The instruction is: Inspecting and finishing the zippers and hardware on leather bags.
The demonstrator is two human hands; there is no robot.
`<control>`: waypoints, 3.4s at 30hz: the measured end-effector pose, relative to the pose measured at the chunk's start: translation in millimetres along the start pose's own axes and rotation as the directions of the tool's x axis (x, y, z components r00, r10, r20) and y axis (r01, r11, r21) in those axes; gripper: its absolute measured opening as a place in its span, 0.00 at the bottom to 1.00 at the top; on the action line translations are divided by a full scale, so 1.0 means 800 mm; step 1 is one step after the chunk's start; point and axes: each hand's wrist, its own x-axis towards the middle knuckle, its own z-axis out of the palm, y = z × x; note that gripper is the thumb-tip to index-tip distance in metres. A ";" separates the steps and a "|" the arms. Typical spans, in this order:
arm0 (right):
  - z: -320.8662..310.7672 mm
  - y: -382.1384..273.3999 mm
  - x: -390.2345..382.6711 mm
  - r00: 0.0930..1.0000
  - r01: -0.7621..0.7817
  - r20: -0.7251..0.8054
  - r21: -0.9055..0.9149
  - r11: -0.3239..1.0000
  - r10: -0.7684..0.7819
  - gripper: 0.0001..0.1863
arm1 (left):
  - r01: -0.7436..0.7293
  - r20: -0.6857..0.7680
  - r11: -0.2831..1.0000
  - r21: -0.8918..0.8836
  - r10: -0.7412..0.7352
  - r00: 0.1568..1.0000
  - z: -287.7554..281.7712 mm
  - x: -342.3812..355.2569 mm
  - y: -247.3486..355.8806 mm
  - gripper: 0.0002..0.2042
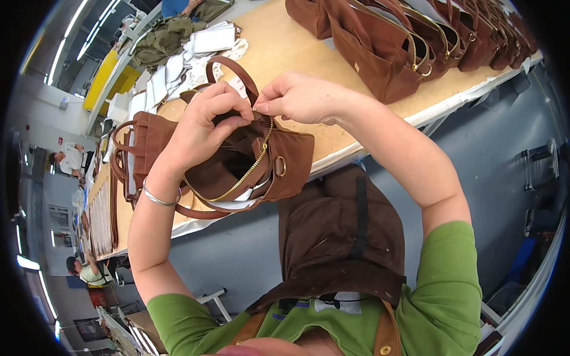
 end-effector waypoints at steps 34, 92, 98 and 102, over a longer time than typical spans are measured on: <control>-0.019 -0.022 -0.019 0.998 0.059 -0.002 -0.399 0.915 -0.066 0.11 | 0.119 -0.003 0.983 -0.142 -0.121 0.993 0.014 0.012 0.003 0.06; -0.026 0.016 -0.033 0.993 0.112 -0.023 -0.164 0.980 -0.117 0.09 | -0.008 0.232 0.991 -0.134 0.039 0.972 0.003 0.041 0.004 0.04; -0.028 0.028 -0.043 0.995 0.103 0.014 -0.060 0.993 -0.102 0.11 | 0.039 0.142 0.993 0.113 -0.055 0.988 0.011 0.037 0.017 0.05; -0.028 0.035 -0.046 1.000 0.029 -0.009 0.187 0.982 -0.028 0.12 | 0.094 0.159 0.993 0.073 -0.105 0.982 0.012 0.039 0.024 0.06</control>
